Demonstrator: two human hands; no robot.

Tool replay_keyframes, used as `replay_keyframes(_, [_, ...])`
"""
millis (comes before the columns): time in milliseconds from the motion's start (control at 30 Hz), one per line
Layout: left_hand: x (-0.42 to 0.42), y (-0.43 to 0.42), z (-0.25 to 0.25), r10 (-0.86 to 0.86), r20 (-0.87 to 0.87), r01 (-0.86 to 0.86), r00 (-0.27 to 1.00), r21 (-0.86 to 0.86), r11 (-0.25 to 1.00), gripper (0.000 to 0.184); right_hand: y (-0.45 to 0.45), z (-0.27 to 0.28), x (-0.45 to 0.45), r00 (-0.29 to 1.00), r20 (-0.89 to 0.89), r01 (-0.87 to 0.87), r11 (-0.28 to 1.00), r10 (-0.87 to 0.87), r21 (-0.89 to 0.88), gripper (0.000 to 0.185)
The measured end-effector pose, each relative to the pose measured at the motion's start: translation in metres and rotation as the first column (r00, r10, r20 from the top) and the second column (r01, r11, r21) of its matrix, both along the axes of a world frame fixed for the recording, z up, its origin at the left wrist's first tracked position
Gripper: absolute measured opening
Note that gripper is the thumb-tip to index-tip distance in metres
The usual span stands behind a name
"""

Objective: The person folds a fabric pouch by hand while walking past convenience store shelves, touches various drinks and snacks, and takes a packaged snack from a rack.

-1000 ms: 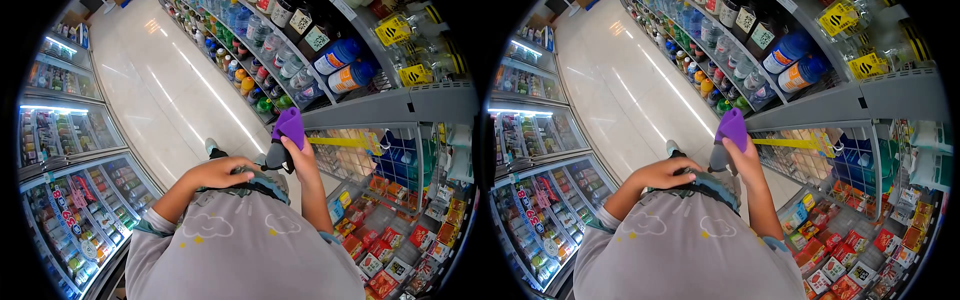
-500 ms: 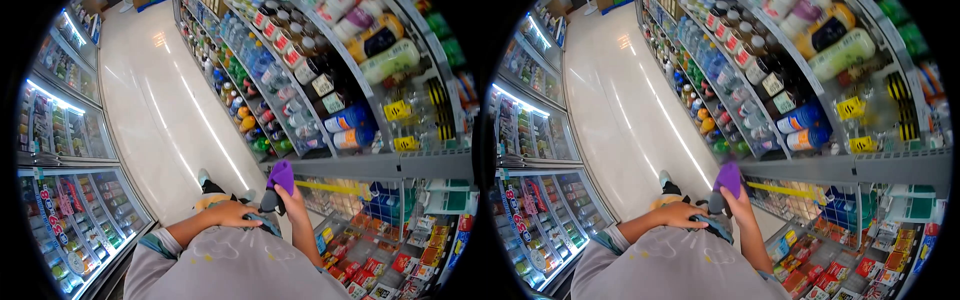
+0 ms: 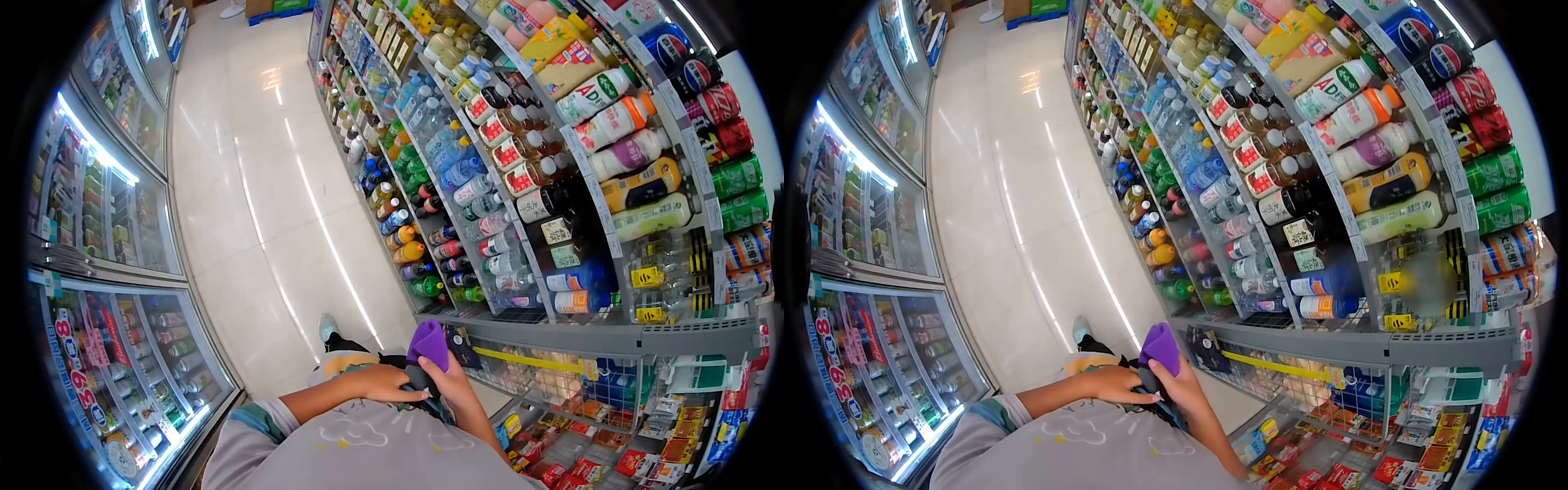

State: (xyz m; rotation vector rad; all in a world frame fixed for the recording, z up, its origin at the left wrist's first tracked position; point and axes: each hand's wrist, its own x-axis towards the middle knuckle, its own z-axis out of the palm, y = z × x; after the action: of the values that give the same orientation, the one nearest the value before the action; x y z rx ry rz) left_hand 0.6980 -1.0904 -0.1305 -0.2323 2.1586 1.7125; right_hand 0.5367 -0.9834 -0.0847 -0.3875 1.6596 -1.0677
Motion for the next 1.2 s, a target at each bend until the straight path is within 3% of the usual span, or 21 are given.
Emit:
replay_keyframes(100, [-0.001, -0.021, 0.004, -0.019, 0.007, 0.019, 1.000, 0.076, 0.997, 0.064, -0.011, 0.003, 0.004, 0.997, -0.050, -0.057, 0.998, 0.055, -0.040, 0.041])
replay_keyframes(133, [0.002, -0.018, -0.007, 0.097, -0.003, -0.094, 0.995, 0.227, 0.969, 0.064, -0.014, 0.002, 0.002, 0.996, -0.050, -0.070, 0.996, 0.068, -0.057, 0.041])
replay_keyframes(167, [0.006, -0.010, -0.017, 0.207, 0.015, -0.198, 0.978, 0.380, 0.904, 0.065, -0.017, 0.004, 0.001, 0.996, -0.042, -0.079, 0.995, 0.076, -0.066, 0.041])
replay_keyframes(200, [0.008, -0.007, -0.025, 0.369, -0.041, -0.318, 0.928, 0.426, 0.847, 0.068, -0.019, 0.002, -0.002, 0.993, -0.049, -0.107, 0.992, 0.104, -0.060, 0.040])
replay_keyframes(233, [0.004, -0.011, -0.024, 0.427, 0.033, -0.380, 0.904, 0.522, 0.764, 0.070, -0.025, 0.002, -0.002, 0.985, -0.107, -0.144, 0.986, 0.134, -0.085, 0.038])
replay_keyframes(367, [0.001, -0.020, -0.036, 0.677, 0.059, -0.509, 0.733, 0.708, 0.489, 0.054, -0.041, -0.008, -0.013, 0.972, -0.037, -0.233, 0.966, 0.230, -0.110, 0.037])
replay_keyframes(433, [0.002, -0.035, -0.026, 0.715, 0.076, -0.550, 0.695, 0.697, 0.460, 0.052, -0.058, -0.009, -0.019, 0.952, 0.003, -0.306, 0.948, 0.307, -0.088, 0.038])
replay_keyframes(533, [-0.003, -0.049, -0.010, 0.807, 0.097, -0.637, 0.582, 0.671, 0.379, 0.049, -0.088, -0.014, -0.034, 0.855, -0.197, -0.512, 0.840, 0.479, -0.181, 0.041])
replay_keyframes(700, [-0.031, -0.073, 0.009, 0.901, 0.128, -0.775, 0.414, 0.569, 0.275, 0.042, -0.136, 0.000, -0.062, 0.831, -0.233, -0.547, 0.818, 0.505, -0.178, 0.056])
replay_keyframes(767, [-0.039, -0.081, 0.018, 0.948, 0.073, -0.838, 0.309, 0.491, 0.236, 0.036, -0.151, 0.000, -0.069, 0.870, -0.125, -0.493, 0.837, 0.477, -0.239, 0.055])
replay_keyframes(800, [-0.040, -0.087, 0.025, 0.949, -0.015, -0.885, 0.316, 0.355, 0.300, 0.035, -0.159, -0.001, -0.072, 0.866, -0.133, -0.499, 0.820, 0.482, -0.278, 0.066])
replay_keyframes(833, [-0.040, -0.091, 0.032, 0.956, -0.008, -0.900, 0.292, 0.336, 0.278, 0.035, -0.167, -0.003, -0.074, 0.856, -0.114, -0.514, 0.808, 0.504, -0.289, 0.066])
replay_keyframes(900, [-0.039, -0.095, 0.045, 0.942, -0.090, -0.946, 0.323, 0.011, 0.325, 0.036, -0.182, -0.005, -0.074, 0.782, -0.190, -0.609, 0.662, 0.593, -0.437, 0.072])
replay_keyframes(967, [-0.040, -0.094, 0.056, 0.957, -0.109, -0.963, 0.270, -0.040, 0.268, 0.037, -0.192, -0.012, -0.071, 0.776, -0.209, -0.618, 0.652, 0.595, -0.439, 0.068])
replay_keyframes(1033, [-0.038, -0.093, 0.062, 0.955, -0.187, -0.970, 0.229, -0.129, 0.208, 0.036, -0.203, -0.024, -0.069, 0.774, -0.024, -0.572, 0.683, 0.632, -0.454, 0.056])
replay_keyframes(1100, [-0.032, -0.092, 0.062, 0.964, -0.174, -0.977, 0.200, -0.110, 0.183, 0.033, -0.208, -0.024, -0.071, 0.797, 0.030, -0.528, 0.721, 0.603, -0.449, 0.048])
replay_keyframes(1167, [-0.027, -0.093, 0.063, 0.999, -0.025, -0.989, 0.048, 0.137, 0.051, 0.025, -0.215, -0.018, -0.078, 0.780, 0.310, -0.474, 0.837, 0.543, -0.274, 0.047])
replay_keyframes(1200, [-0.024, -0.096, 0.061, 0.998, 0.061, -0.957, 0.009, 0.291, -0.009, 0.019, -0.219, -0.015, -0.079, 0.780, 0.348, -0.448, 0.853, 0.520, -0.270, 0.047])
